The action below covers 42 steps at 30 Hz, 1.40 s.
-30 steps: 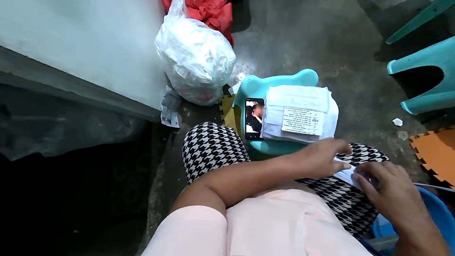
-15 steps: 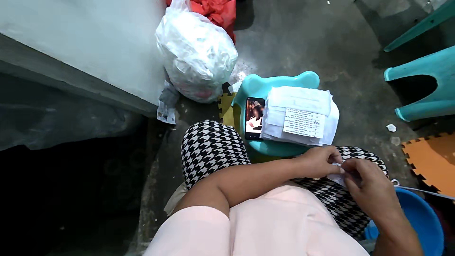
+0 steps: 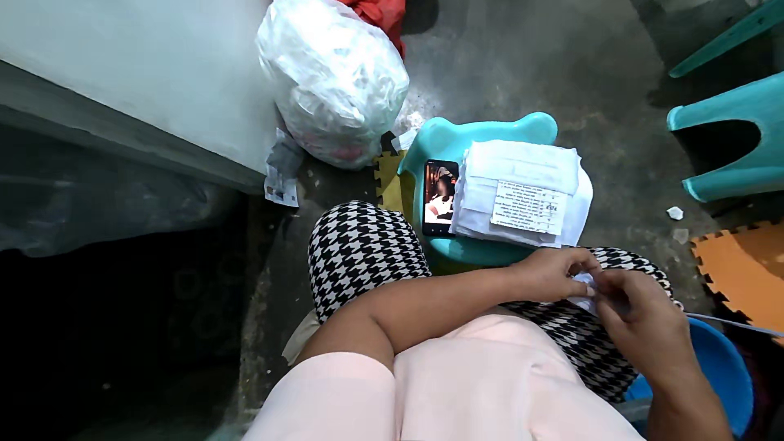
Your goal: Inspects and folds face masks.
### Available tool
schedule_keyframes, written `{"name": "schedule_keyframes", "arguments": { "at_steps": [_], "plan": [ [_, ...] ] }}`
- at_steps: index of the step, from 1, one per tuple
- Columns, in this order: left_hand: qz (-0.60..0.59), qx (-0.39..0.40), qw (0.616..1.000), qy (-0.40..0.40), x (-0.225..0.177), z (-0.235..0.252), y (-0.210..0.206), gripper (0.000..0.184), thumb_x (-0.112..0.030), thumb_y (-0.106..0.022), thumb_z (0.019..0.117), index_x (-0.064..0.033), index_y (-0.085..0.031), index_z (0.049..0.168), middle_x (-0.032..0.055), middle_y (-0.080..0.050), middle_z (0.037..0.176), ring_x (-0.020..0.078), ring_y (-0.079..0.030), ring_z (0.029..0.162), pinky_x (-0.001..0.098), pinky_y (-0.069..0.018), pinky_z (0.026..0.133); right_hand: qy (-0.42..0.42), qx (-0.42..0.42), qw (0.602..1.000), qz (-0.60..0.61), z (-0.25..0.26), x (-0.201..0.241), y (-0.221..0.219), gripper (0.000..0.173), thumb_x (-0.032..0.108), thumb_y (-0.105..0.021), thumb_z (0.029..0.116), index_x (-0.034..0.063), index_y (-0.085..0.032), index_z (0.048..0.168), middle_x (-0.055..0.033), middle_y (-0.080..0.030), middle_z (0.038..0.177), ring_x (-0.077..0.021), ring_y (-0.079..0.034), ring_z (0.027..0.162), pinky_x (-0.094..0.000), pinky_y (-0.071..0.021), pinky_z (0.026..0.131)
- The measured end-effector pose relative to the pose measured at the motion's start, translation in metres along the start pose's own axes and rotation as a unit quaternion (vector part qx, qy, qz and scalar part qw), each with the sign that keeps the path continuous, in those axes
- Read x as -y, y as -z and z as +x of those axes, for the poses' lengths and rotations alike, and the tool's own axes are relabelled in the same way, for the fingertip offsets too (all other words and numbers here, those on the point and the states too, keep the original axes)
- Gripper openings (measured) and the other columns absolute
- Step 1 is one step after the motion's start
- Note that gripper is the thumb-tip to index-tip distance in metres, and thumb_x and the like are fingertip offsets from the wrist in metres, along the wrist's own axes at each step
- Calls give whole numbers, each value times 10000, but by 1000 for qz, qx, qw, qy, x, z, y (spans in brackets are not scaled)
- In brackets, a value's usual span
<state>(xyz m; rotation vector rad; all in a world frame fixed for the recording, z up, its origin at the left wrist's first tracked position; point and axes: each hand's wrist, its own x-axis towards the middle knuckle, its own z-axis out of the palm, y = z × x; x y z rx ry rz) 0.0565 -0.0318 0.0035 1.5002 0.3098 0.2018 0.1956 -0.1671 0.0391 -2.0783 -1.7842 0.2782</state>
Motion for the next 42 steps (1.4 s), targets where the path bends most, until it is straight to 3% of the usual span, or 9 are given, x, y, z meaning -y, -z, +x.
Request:
{"name": "schedule_keyframes", "arguments": {
  "at_steps": [6, 10, 16, 20, 23, 28, 33, 42],
  "plan": [
    [-5, 6, 1000, 13, -2, -1, -1, 337, 14, -686, 916, 68, -602, 1238, 202, -670, 1095, 222, -649, 942, 372, -533, 863, -8, -9, 1000, 1, -2, 0, 0, 269, 137, -551, 880, -54, -659, 1036, -195, -669, 912, -346, -655, 842, -489, -549, 746],
    [-17, 4, 999, 28, -3, -1, -2, 352, 6, -691, 912, 53, -578, 1242, 161, -634, 1000, 164, -572, 808, 314, -496, 750, -6, -8, 1000, 14, -3, 0, 0, 284, 154, -556, 883, -51, -653, 1054, -191, -669, 931, -325, -655, 854, -467, -553, 761],
    [-43, 5, 999, 25, -3, -2, -4, 389, 22, -685, 910, 45, -544, 1272, 159, -647, 999, 147, -591, 783, 307, -513, 738, -2, -15, 1000, 12, -3, 1, -2, 253, 124, -543, 881, -44, -651, 1038, -176, -664, 901, -304, -650, 829, -435, -551, 739],
    [-17, 6, 1000, 12, -4, -2, -2, 366, 22, -629, 948, 30, -568, 1309, 198, -666, 1085, 232, -649, 910, 393, -538, 836, -14, -10, 1000, 11, -4, 2, 0, 276, 130, -537, 872, -56, -646, 1044, -190, -660, 903, -309, -645, 819, -444, -545, 727],
    [8, 9, 1000, 5, -4, -1, -2, 315, 10, -607, 964, 40, -589, 1277, 213, -649, 1183, 246, -651, 947, 395, -537, 855, -21, -8, 1000, 13, -4, 3, 1, 279, 133, -532, 869, -57, -644, 1041, -187, -655, 899, -305, -641, 812, -444, -545, 722],
    [43, -16, 999, -3, -2, -2, -3, 215, -27, -615, 979, 73, -637, 1169, 208, -657, 1096, 246, -636, 957, 380, -517, 882, -21, -15, 1000, 13, -3, 1, -1, 278, 147, -539, 886, -51, -643, 1050, -187, -654, 906, -293, -637, 797, -423, -547, 704],
    [15, -30, 999, -3, -5, -2, -3, 245, -13, -643, 957, 68, -609, 1186, 176, -664, 1026, 200, -626, 866, 350, -522, 812, -30, -5, 999, 11, -2, 2, -2, 272, 127, -564, 887, -65, -638, 1065, -212, -667, 934, -344, -659, 843, -486, -554, 739],
    [8, -22, 1000, 8, -8, -4, -3, 289, 8, -649, 943, 59, -598, 1223, 184, -656, 1069, 197, -621, 862, 343, -521, 799, -26, -8, 999, 19, -4, 2, -2, 263, 134, -537, 889, -54, -630, 1048, -186, -652, 903, -279, -637, 784, -413, -545, 687]
  ]
}}
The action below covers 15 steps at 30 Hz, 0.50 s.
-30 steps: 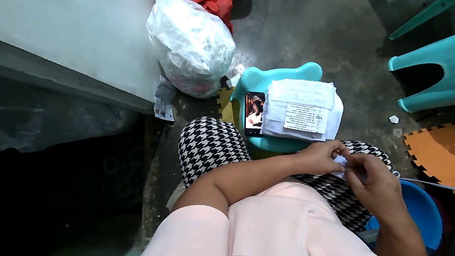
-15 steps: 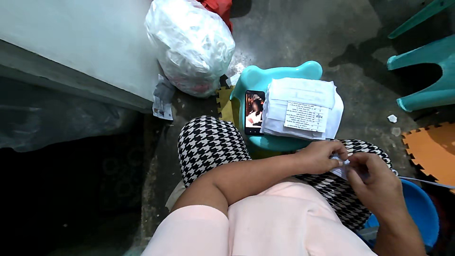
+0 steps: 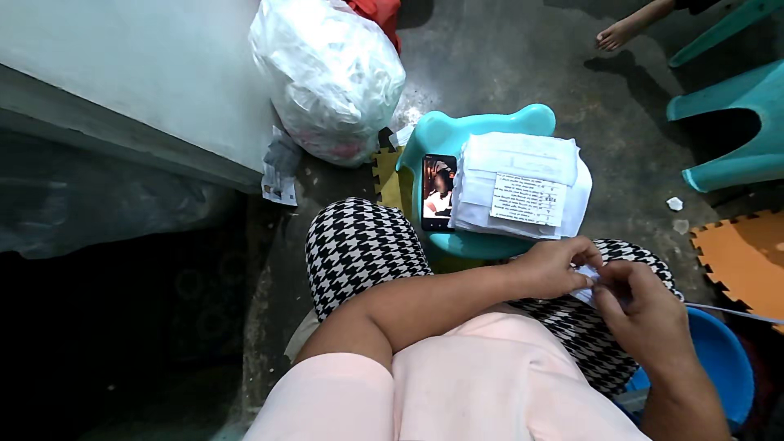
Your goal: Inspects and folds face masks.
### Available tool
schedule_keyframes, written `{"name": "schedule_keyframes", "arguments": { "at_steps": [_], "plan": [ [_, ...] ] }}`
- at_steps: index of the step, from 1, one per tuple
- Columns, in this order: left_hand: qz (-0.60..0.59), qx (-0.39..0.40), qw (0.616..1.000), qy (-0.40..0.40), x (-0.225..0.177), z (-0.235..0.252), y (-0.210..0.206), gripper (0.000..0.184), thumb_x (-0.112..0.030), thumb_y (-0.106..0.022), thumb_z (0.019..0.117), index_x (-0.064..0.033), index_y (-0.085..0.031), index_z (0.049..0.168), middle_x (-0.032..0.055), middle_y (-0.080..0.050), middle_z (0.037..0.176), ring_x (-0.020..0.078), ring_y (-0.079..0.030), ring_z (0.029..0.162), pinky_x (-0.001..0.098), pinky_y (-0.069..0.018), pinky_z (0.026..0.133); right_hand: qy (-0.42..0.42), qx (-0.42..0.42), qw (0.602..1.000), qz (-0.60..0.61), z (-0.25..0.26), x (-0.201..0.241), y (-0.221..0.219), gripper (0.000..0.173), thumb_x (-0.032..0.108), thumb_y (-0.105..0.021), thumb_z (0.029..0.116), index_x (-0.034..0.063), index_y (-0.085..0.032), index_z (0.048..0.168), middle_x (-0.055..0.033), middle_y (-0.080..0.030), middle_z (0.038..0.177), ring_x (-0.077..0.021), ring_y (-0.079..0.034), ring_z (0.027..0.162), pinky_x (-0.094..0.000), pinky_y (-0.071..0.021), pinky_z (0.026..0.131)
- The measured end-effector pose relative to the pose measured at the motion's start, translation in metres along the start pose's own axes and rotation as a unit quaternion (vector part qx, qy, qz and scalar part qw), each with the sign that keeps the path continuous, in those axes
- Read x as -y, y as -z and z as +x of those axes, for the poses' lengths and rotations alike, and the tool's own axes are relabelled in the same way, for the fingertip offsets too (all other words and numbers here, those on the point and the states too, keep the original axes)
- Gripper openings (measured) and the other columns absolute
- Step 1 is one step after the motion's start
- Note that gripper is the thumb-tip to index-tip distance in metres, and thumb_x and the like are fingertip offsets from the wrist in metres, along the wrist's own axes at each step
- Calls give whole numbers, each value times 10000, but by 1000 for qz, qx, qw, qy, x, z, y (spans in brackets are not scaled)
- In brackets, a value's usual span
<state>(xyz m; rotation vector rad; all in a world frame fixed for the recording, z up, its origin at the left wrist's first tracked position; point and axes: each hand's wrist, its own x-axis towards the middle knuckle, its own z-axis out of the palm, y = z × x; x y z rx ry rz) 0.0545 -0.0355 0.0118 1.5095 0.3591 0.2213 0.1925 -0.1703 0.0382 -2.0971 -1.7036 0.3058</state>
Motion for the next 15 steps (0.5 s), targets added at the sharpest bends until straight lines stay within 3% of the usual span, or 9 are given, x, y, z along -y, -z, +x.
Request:
{"name": "schedule_keyframes", "arguments": {
  "at_steps": [4, 15],
  "plan": [
    [9, 4, 1000, -2, 2, 1, 1, 275, -5, -613, 973, 48, -611, 1243, 191, -668, 1116, 221, -651, 925, 369, -538, 852, -5, -4, 1000, 12, -1, -1, 1, 282, 156, -519, 909, -61, -619, 1057, -184, -643, 906, -257, -629, 776, -386, -544, 677],
    [80, 9, 997, -16, 7, 0, 0, 229, -131, -604, 1010, 54, -676, 1123, 214, -631, 1139, 258, -613, 1016, 365, -496, 908, -6, -24, 999, 25, -3, -3, 4, 281, 144, -504, 911, -74, -600, 1059, -188, -632, 907, -215, -615, 782, -329, -532, 691]
  ]
}}
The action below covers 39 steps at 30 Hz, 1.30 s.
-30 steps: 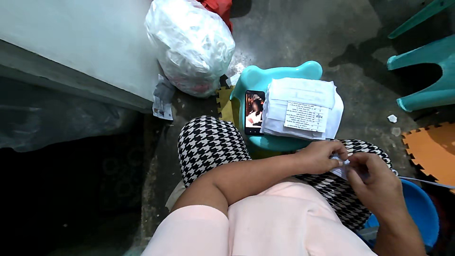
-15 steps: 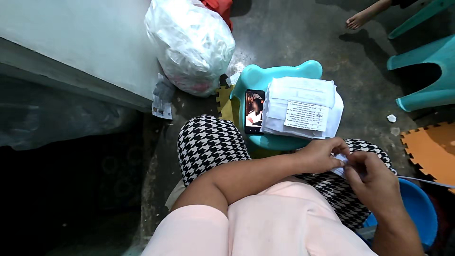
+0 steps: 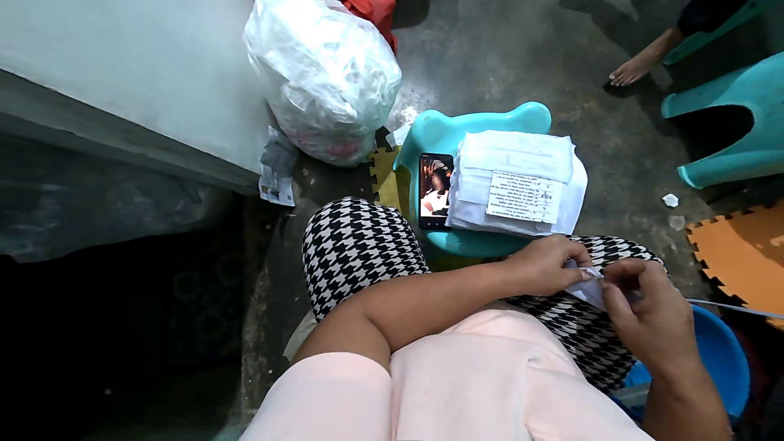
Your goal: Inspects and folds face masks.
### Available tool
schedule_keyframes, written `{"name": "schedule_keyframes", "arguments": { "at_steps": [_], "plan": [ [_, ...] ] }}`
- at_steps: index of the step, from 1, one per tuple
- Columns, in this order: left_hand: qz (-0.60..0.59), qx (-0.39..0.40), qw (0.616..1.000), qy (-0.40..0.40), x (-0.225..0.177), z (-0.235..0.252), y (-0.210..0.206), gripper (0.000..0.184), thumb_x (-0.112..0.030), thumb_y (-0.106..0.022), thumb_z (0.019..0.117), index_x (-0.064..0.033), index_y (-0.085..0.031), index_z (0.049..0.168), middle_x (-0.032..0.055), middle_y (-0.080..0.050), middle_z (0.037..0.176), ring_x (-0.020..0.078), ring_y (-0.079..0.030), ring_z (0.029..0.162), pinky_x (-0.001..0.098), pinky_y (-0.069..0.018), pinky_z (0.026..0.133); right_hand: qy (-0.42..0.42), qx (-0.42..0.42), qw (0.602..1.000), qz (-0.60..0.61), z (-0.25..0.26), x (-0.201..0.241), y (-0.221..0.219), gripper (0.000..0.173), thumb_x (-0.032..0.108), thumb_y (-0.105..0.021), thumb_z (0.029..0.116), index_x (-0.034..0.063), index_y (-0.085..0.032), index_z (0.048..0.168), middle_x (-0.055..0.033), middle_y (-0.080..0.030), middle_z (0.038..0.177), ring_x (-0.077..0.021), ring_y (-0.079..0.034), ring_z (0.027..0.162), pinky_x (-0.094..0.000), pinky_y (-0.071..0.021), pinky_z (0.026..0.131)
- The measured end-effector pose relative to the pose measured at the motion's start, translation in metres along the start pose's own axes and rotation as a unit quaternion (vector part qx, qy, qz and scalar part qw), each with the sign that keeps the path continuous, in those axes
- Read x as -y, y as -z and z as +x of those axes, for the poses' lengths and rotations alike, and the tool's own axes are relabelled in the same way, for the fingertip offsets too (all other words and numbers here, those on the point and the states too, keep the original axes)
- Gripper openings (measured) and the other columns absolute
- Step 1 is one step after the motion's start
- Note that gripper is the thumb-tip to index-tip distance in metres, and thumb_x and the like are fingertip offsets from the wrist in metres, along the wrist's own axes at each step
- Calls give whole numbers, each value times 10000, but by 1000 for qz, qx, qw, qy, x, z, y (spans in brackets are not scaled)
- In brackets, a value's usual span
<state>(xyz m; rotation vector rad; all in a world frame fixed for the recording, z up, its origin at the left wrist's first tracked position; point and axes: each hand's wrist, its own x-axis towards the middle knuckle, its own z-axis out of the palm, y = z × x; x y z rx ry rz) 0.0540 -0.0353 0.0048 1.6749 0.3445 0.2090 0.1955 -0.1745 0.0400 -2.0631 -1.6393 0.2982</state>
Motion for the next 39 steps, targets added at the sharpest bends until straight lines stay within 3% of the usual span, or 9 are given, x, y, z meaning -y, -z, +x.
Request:
{"name": "schedule_keyframes", "arguments": {
  "at_steps": [6, 13, 25, 32, 36, 39],
  "plan": [
    [21, -33, 998, -46, -1, -1, -1, 247, -126, -558, 1028, 70, -677, 1120, 228, -645, 1145, 300, -606, 1117, 404, -464, 1003, 15, 4, 1000, 16, 1, 0, -1, 328, 213, -548, 923, -67, -616, 1078, -196, -632, 958, -201, -618, 824, -309, -536, 724],
    [-9, -32, 998, -49, -7, -3, -2, 189, -86, -594, 1009, 88, -630, 1071, 198, -655, 977, 239, -639, 886, 374, -522, 835, 18, 1, 1000, 17, 1, 0, -3, 294, 189, -564, 919, -60, -622, 1065, -179, -649, 926, -184, -632, 820, -297, -542, 732],
    [-34, -30, 997, -65, -9, -2, -3, 266, -24, -556, 1016, 56, -604, 1266, 180, -691, 1017, 230, -673, 903, 370, -545, 865, 15, -15, 999, 44, 1, -1, 0, 301, 180, -627, 894, -71, -603, 1057, -146, -646, 891, -109, -606, 791, -222, -516, 731],
    [2, -47, 995, -86, -8, -2, -5, 235, -54, -578, 1015, 69, -645, 1203, 196, -687, 968, 259, -663, 883, 389, -534, 864, 20, -27, 998, 49, -1, -2, 2, 291, 171, -645, 888, -80, -603, 1030, -150, -646, 894, -96, -613, 816, -209, -517, 762],
    [26, -54, 993, -103, -5, -1, -8, 216, -83, -581, 1019, 70, -700, 1116, 205, -707, 991, 280, -681, 963, 404, -519, 927, 22, -32, 997, 62, -2, -2, 3, 297, 182, -647, 906, -83, -603, 1033, -135, -661, 894, -63, -626, 823, -190, -526, 773],
    [24, -55, 993, -102, -4, -1, -8, 222, -106, -584, 1024, 77, -700, 1072, 196, -708, 977, 262, -684, 956, 390, -521, 912, 23, -38, 997, 67, -2, -2, 4, 295, 183, -654, 909, -82, -603, 1027, -131, -657, 889, -56, -622, 823, -185, -522, 778]
  ]
}}
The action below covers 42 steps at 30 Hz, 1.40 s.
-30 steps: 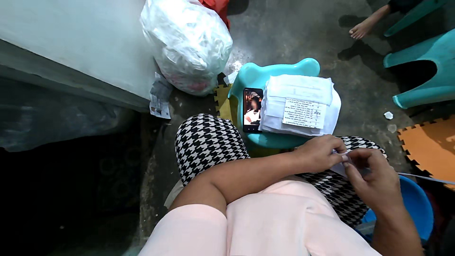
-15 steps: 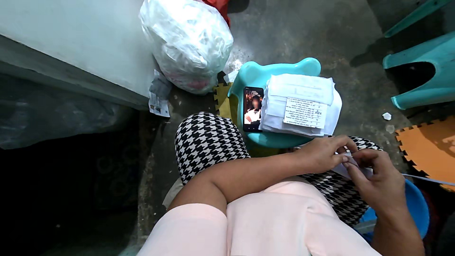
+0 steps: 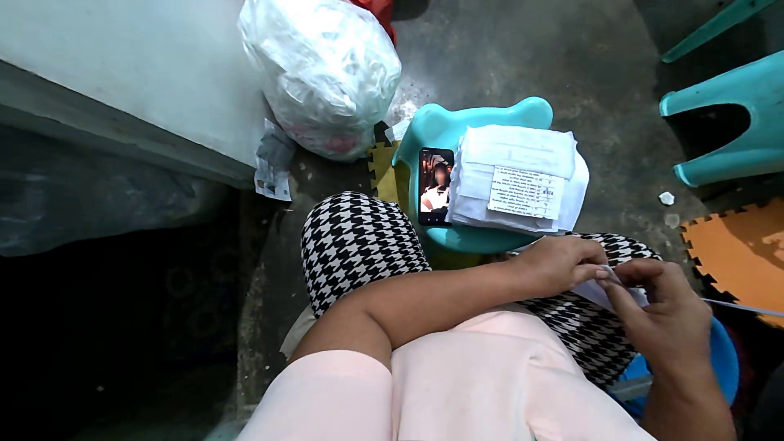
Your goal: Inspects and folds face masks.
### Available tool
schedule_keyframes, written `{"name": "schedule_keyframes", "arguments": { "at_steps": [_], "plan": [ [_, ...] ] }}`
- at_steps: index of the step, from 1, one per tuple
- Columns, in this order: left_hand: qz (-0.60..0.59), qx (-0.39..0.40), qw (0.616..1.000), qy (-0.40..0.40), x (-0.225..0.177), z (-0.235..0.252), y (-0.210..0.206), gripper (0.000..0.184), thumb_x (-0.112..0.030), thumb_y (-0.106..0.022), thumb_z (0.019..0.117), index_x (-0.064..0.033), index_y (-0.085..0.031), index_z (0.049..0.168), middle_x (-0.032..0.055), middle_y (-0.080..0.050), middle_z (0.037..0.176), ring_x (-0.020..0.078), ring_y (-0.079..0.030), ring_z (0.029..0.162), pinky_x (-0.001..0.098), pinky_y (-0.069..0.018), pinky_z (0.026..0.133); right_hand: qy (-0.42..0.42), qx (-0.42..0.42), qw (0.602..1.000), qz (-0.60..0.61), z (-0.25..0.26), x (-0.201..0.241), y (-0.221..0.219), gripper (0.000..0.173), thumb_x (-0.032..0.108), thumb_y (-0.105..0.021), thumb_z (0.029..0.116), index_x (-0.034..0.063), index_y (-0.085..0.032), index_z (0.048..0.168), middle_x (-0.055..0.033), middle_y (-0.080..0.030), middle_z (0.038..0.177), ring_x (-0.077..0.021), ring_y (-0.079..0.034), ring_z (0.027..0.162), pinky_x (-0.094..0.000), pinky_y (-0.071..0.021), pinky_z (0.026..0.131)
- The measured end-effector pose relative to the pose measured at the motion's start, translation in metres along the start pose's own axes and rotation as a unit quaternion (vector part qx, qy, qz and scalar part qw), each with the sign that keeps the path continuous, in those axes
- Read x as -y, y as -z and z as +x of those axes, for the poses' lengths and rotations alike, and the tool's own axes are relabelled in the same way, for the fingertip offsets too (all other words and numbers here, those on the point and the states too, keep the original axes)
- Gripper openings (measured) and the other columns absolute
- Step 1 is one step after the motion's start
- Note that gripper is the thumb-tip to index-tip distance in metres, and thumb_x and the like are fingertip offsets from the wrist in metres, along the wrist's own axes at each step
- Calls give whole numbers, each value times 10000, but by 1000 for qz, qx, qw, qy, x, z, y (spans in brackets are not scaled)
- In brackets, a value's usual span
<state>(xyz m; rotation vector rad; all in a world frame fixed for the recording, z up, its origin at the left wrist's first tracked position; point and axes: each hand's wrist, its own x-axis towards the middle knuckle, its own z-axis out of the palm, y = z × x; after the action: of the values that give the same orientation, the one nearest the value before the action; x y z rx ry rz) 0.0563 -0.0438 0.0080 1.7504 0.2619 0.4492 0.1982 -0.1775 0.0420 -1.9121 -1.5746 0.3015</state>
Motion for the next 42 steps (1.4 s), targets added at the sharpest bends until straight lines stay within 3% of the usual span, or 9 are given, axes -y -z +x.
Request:
{"name": "schedule_keyframes", "arguments": {
  "at_steps": [7, 12, 17, 21, 32, 42],
  "plan": [
    [9, -9, 1000, -13, 4, 0, -2, 258, -155, -582, 1033, 78, -693, 1020, 200, -672, 937, 274, -656, 926, 389, -511, 876, 6, -1, 1000, 11, 0, -2, 1, 286, 179, -655, 913, -74, -592, 1029, -111, -646, 883, -39, -609, 815, -172, -515, 772],
    [7, -25, 999, -24, 5, 1, -1, 170, -85, -613, 993, 58, -683, 1052, 216, -644, 1123, 260, -648, 974, 361, -535, 879, -12, 8, 999, 29, -1, -3, 0, 286, 164, -651, 927, -76, -600, 1073, -100, -659, 910, -32, -619, 812, -178, -530, 757],
    [-14, 3, 1000, -13, 0, 0, 2, 181, -42, -569, 1012, 74, -652, 1122, 186, -694, 1006, 249, -676, 916, 383, -540, 861, -11, 11, 999, 34, 0, -4, 0, 293, 158, -642, 930, -76, -603, 1100, -100, -677, 932, -25, -627, 819, -174, -532, 764],
    [-11, 0, 1000, -10, 2, 1, 1, 219, -72, -571, 1026, 85, -652, 1156, 196, -704, 1011, 258, -689, 936, 383, -543, 884, -28, 26, 998, 40, 0, -3, 1, 332, 203, -633, 940, -66, -601, 1132, -89, -681, 963, -11, -625, 836, -167, -531, 763],
    [3, -19, 999, -45, 5, 0, -2, 172, -53, -603, 992, 92, -668, 1058, 207, -675, 982, 266, -664, 901, 379, -536, 856, -56, 42, 997, 30, -1, -1, 2, 352, 248, -664, 921, -45, -598, 1107, -59, -658, 906, 4, -604, 776, -151, -519, 700],
    [-24, 7, 1000, 14, -2, 0, 2, 200, -49, -616, 992, 71, -643, 1150, 169, -706, 993, 219, -678, 863, 365, -545, 826, -42, 49, 998, -4, -1, 1, 3, 381, 262, -670, 915, -65, -603, 1098, -85, -651, 862, -22, -585, 724, -167, -502, 666]
  ]
}}
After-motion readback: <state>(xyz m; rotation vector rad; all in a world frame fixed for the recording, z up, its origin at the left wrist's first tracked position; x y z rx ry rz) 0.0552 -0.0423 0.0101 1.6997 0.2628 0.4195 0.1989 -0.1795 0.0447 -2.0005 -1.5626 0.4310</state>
